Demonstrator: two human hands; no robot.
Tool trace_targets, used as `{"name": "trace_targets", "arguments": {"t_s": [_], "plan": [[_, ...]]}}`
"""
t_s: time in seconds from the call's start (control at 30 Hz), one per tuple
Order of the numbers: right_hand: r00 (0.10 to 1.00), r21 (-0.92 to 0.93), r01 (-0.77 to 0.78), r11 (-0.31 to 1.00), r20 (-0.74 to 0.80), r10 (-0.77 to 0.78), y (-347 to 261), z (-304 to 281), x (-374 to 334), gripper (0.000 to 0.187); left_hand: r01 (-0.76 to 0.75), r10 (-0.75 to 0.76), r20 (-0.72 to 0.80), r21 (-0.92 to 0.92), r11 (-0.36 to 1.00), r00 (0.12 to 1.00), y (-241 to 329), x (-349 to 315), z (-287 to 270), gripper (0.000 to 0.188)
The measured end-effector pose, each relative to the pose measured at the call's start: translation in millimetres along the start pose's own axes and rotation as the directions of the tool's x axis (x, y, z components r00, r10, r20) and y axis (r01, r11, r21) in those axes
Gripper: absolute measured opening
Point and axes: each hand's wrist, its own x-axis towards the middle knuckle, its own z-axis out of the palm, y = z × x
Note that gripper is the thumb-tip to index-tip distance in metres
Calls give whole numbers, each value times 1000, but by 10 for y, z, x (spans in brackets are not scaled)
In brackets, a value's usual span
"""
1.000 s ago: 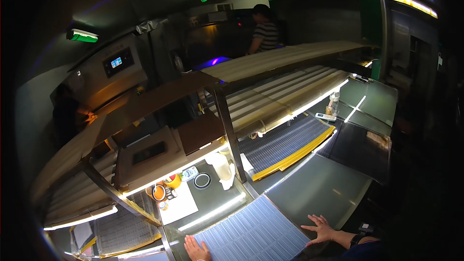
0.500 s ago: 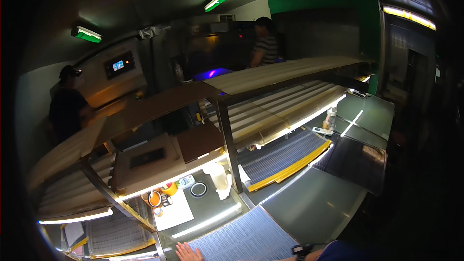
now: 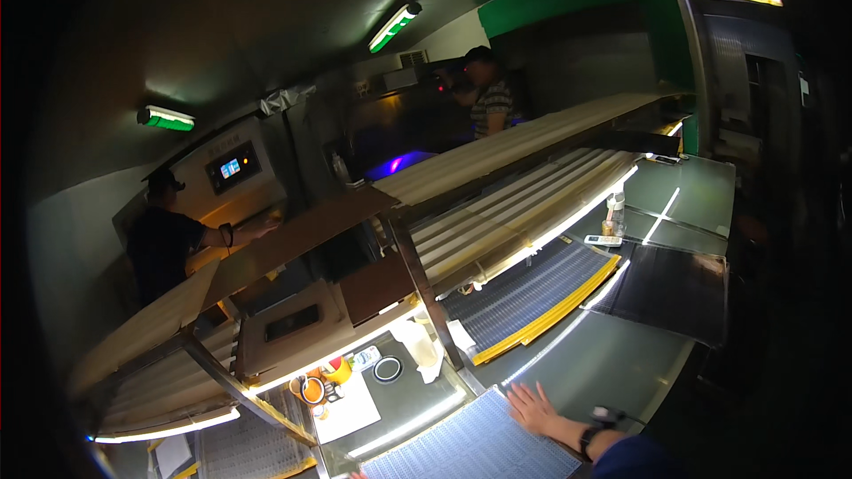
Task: The recorder sorts through a stack of metal sheets and places them onto a light table for inspection.
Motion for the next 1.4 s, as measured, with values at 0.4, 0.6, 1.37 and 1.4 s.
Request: {"name": "trace_targets", "arguments": {"t_s": [0.4, 0.6, 1.37, 1.4], "plan": [[999, -7, 8, 1000, 32, -8, -191, -736, -1674, 47, 30, 14, 183, -236, 971, 983, -273, -1792, -128, 50], [995, 132, -82, 988, 67, 74, -454, -687, -1355, 35, 358, -253, 332, -311, 880, 909, -429, -2122, 35, 47], [829, 378, 314, 871, 337, -445, -1545, -571, -1827, 70, 555, -405, 417, -351, 754, 814, -536, -1656, 52, 29], [834, 353, 342, 871, 314, -454, -1611, -674, -1839, 68, 573, -369, 474, -419, 704, 799, -612, -1675, 43, 31]]}}
